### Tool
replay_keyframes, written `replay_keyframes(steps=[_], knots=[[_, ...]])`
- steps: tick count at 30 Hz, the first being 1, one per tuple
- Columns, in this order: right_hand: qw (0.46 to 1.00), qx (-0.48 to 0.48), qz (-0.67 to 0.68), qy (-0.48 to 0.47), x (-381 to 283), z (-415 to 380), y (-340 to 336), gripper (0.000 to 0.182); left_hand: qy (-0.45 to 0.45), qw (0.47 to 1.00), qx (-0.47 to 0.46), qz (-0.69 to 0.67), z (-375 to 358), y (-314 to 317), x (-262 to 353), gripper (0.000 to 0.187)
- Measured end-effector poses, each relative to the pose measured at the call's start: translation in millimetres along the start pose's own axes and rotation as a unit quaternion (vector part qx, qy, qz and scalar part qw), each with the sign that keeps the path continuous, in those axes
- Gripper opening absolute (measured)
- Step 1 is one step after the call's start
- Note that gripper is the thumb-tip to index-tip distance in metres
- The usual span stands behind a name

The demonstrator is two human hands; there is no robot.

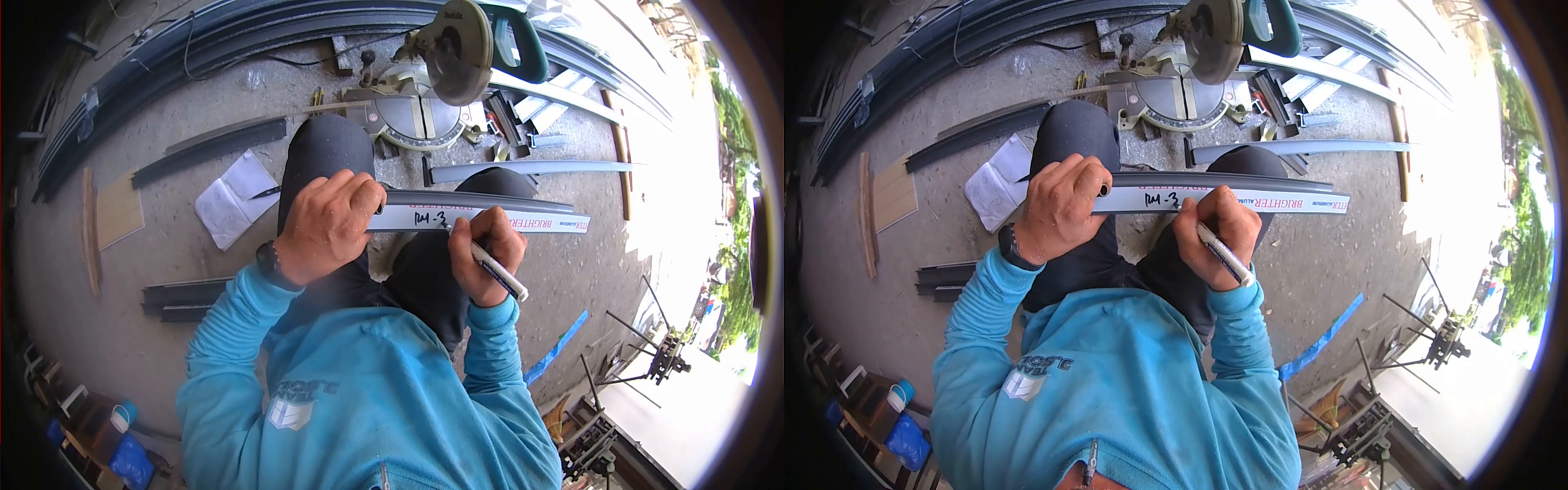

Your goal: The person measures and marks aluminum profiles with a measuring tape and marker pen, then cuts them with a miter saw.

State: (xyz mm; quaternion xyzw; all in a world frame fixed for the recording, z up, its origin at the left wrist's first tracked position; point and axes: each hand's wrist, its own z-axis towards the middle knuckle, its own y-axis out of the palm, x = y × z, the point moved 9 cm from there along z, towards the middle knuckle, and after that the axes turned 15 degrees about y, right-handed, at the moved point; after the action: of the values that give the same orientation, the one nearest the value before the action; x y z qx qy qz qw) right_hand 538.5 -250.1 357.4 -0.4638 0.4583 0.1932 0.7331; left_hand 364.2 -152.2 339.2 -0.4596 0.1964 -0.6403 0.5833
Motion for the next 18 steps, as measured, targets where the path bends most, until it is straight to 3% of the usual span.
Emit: replay_keyframes(steps=[1, 5, 11, 18], knots=[[1.000, -0.011, -0.003, -0.008, -2.4, -0.4, 1.2, 0.028, 0.001, 1.000, 0.001, 0.000, -0.1, 0.0, 0.1, 0.049], [0.987, 0.035, 0.121, 0.104, 17.1, -0.2, -12.9, 0.026, 0.001, 1.000, 0.011, -0.003, 0.0, -2.7, -0.5, 0.048], [0.988, 0.045, 0.117, 0.092, 18.5, 3.3, -27.6, 0.023, -0.005, 1.000, 0.022, 0.005, -3.6, -1.0, -2.3, 0.043], [0.998, 0.050, 0.009, 0.046, 16.4, 0.6, -22.2, 0.028, 0.008, 0.997, 0.055, 0.047, -10.3, -1.6, -1.4, 0.026]])
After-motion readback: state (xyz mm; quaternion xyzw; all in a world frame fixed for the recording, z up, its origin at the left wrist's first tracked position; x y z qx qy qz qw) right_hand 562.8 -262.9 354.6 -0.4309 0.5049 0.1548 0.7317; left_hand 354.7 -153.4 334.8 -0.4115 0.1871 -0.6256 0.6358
